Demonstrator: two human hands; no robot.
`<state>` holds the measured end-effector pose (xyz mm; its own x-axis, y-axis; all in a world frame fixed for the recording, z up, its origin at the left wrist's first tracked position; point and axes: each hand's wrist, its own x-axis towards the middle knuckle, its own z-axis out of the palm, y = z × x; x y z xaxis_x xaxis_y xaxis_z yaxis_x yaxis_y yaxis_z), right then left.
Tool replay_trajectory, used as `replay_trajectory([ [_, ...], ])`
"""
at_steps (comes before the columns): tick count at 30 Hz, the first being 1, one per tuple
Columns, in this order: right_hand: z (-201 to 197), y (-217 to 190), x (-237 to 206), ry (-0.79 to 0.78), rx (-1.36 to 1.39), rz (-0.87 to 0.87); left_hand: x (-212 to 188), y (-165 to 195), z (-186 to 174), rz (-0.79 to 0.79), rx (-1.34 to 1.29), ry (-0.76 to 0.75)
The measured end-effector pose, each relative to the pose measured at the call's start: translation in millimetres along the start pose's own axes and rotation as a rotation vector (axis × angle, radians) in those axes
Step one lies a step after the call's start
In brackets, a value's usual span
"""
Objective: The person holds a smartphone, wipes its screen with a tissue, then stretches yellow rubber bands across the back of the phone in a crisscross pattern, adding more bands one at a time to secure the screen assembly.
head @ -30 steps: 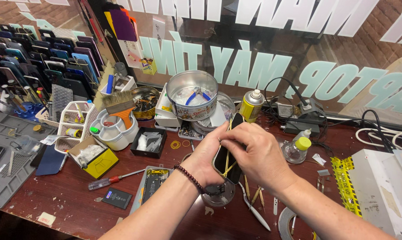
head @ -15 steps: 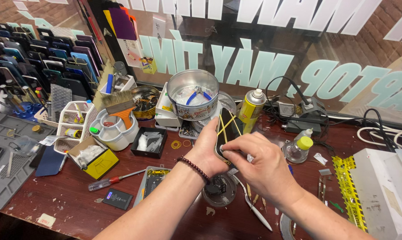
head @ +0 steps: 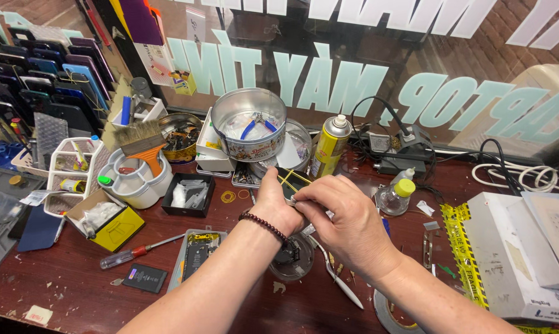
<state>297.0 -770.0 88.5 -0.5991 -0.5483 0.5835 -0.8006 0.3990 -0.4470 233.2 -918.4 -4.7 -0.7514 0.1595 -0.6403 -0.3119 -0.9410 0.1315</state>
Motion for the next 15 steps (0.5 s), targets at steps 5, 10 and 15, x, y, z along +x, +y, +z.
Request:
replay_trajectory([
  [5,-10,5,-8,0.015,-0.095,0.028,-10,-11,6,-0.024,0.027,-0.057],
  [10,-20,21,-15,0.032,0.038,0.318,-17,-17,17,-0.028,-0.017,-0.079],
  [15,-16,36,-22,0.043,0.482,0.703,-17,-24,17,-0.021,0.027,-0.076],
])
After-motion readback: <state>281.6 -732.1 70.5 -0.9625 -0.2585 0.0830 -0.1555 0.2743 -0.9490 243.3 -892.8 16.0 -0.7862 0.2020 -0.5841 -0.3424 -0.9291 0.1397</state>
